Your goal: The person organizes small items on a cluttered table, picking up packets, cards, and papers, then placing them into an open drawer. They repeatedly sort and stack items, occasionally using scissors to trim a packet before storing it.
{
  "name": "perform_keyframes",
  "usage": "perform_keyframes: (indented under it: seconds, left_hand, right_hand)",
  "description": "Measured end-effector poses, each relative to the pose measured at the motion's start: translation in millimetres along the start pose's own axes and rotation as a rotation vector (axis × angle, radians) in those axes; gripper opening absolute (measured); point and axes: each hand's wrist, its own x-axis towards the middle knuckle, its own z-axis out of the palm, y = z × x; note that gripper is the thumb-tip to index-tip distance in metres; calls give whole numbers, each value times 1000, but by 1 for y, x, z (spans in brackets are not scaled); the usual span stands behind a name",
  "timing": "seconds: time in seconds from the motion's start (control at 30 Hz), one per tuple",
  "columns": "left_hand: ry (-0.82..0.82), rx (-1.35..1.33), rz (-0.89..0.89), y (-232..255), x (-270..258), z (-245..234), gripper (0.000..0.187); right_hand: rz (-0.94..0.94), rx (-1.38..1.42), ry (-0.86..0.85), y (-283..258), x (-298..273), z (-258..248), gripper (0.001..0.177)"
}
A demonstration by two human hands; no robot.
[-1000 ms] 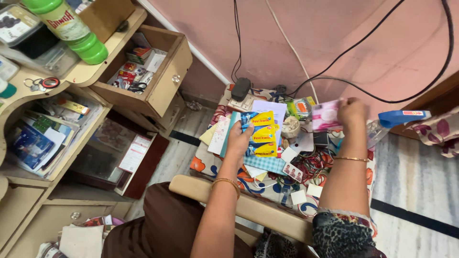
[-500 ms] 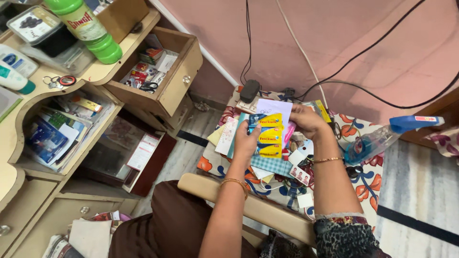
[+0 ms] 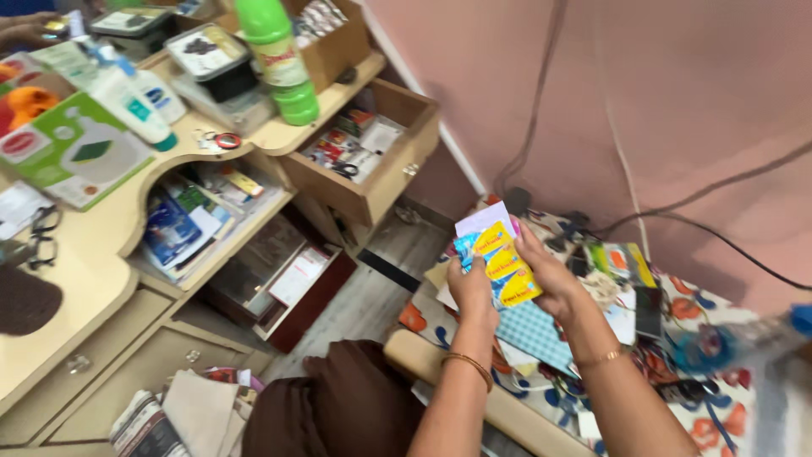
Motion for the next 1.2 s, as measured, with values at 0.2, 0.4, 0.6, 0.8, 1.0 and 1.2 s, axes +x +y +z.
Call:
perform_keyframes:
  seconds: [0.2, 0.4, 0.6, 0.8, 1.0, 1.2]
  left_hand:
    - [-147, -81, -130, 40, 8, -22, 21]
    - [-214, -66, -217, 70, 36, -28, 24]
    - [-332, -62, -160, 133, 86, -45, 24]
    - [134, 377, 493, 212, 177, -67, 35]
    - [132, 980, 1092, 240, 255, -92, 26]
    - [-57, 1003, 1233, 229, 270, -109, 19]
  right_hand:
    - [131, 58, 94, 0, -14, 36, 54]
    - [181, 31, 233, 13, 22, 42, 46]
    - [205, 51, 256, -2, 93, 82, 34]
    - [-1, -92, 343, -30, 192, 133, 35]
    - [-13, -608, 555, -29, 368, 168, 35]
    - [65, -896, 748, 5, 473, 173, 51]
